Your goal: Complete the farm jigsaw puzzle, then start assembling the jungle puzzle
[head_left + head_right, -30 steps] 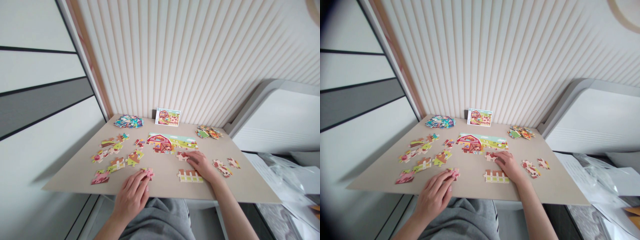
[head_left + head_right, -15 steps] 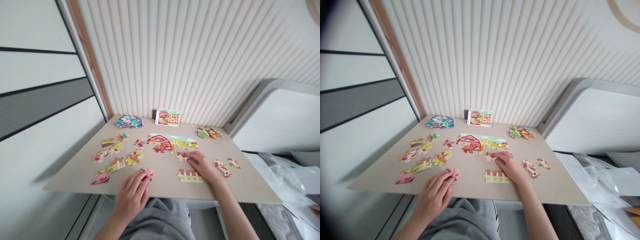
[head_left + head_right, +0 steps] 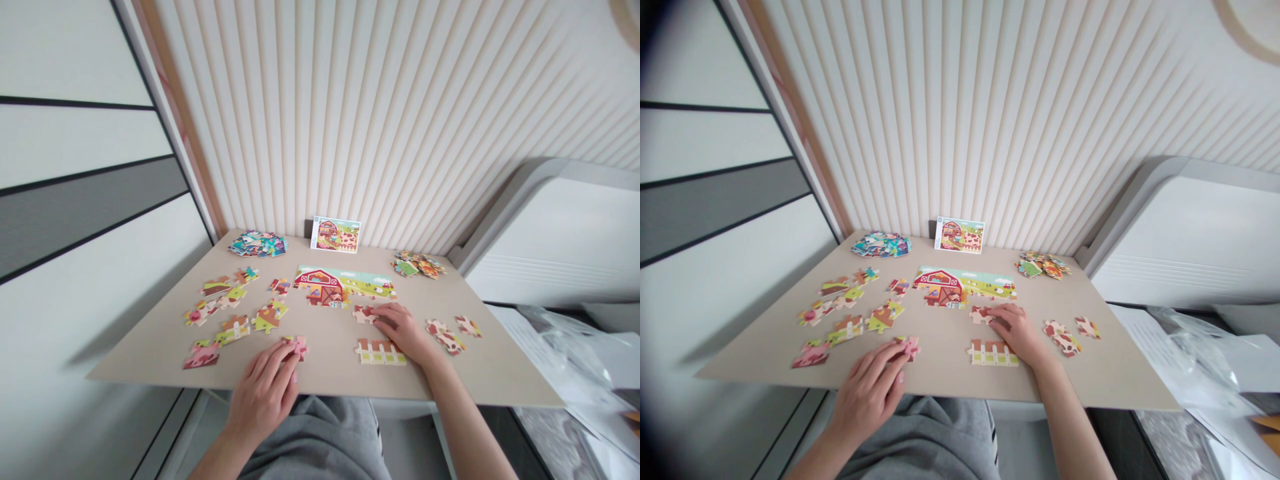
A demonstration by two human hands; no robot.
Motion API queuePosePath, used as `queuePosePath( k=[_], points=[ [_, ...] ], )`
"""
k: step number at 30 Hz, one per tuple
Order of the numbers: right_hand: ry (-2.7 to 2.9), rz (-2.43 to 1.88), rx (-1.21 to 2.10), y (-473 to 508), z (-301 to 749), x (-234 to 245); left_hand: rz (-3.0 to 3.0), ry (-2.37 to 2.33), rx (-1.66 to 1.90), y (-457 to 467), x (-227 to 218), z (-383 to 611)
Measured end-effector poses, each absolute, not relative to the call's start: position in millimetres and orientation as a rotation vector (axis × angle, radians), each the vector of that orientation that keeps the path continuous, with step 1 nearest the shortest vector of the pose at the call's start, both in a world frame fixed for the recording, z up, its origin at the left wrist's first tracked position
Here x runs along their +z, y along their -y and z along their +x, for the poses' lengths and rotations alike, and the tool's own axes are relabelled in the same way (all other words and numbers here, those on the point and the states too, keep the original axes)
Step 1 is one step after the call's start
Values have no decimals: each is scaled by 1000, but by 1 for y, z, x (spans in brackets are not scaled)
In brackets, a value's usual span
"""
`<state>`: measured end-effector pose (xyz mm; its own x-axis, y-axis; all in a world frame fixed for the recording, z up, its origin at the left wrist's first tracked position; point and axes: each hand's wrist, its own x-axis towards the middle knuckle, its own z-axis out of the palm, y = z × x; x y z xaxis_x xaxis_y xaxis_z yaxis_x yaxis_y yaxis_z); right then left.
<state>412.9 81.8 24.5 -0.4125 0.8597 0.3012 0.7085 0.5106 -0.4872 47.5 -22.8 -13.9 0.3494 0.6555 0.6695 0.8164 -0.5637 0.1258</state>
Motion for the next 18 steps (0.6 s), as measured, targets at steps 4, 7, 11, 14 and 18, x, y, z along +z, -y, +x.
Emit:
queuePosePath(
  k=[4, 7, 11, 14, 18],
  points=[
    [2237, -1279, 390, -82, 413, 24, -2385, 1323, -1016, 23, -13, 48],
    [2236, -1271, 395, -83, 413, 23, -2389, 1326, -1013, 22, -14, 47],
    [2232, -1261, 399, -83, 413, 24, -2400, 1337, -995, 23, -17, 47],
    [2232, -1269, 406, -82, 412, 25, -2403, 1332, -997, 23, -17, 47],
    [2238, -1267, 416, -83, 413, 23, -2399, 1334, -1013, 23, -15, 47]
  ],
)
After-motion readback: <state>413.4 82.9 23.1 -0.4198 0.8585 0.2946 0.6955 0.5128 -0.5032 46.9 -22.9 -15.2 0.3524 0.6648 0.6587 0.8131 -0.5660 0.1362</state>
